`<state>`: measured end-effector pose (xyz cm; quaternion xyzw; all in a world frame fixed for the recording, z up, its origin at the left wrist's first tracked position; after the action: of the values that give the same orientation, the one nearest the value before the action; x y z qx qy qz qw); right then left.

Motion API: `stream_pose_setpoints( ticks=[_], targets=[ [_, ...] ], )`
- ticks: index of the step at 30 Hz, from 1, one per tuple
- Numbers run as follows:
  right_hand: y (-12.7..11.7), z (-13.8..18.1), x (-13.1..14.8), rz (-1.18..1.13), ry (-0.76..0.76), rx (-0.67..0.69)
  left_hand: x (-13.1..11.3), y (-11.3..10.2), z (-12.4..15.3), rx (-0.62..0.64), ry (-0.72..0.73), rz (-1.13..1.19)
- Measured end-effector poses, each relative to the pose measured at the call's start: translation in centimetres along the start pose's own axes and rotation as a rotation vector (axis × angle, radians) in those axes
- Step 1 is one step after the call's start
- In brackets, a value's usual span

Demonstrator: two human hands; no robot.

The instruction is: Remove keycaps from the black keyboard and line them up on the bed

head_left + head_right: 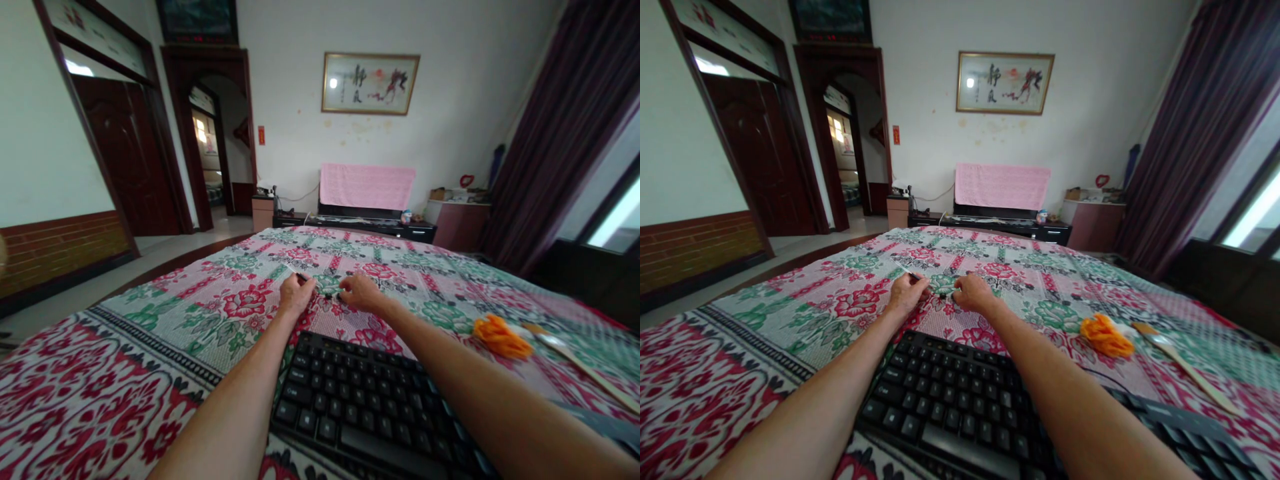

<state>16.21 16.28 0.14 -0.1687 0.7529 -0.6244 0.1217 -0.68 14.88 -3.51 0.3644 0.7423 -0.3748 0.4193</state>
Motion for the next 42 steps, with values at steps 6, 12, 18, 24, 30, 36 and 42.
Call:
stream_pose_setpoints(
  ticks=[6,12,18,24,30,36,42],
  targets=[
    [0.4,0.3,0.6,0.009,-0.037,0.051,0.0,0.1,0.0,0.001,0.006,-0.004],
    [0.7,0.1,0.9,-0.023,-0.061,0.03,0.2,0.0,-0.2,-0.009,0.015,-0.014],
    [0.0,0.1,0.2,-0.12,-0.043,0.019,0.2,0.0,-0.2,-0.011,0.034,-0.03],
    [-0.8,1.2,-1.8,-0.113,-0.01,0.096,0.2,0.1,-0.2,0.001,0.017,-0.032],
    [-0.1,1.3,-1.3,-0.097,-0.018,0.098,0.2,0.1,-0.1,0.001,0.008,-0.035],
    [0.5,-0.5,-0.3,0.03,-0.007,0.017,0.4,0.2,-0.3,-0.01,0.032,-0.05],
    [1.1,-1.0,-0.4,0.005,0.001,0.042,0.5,0.2,-0.4,-0.006,0.03,-0.046]
  ],
)
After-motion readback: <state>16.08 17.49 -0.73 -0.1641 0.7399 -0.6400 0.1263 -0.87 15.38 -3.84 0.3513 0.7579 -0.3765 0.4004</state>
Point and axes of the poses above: each hand's wrist, its own z-axis away from the middle knuckle, its own y-axis out of the palm, x = y × z, the point moved 7 cm from there along -z, towards the middle knuckle, and after that the axes turned 1 degree about y, right-handed, at the moved point
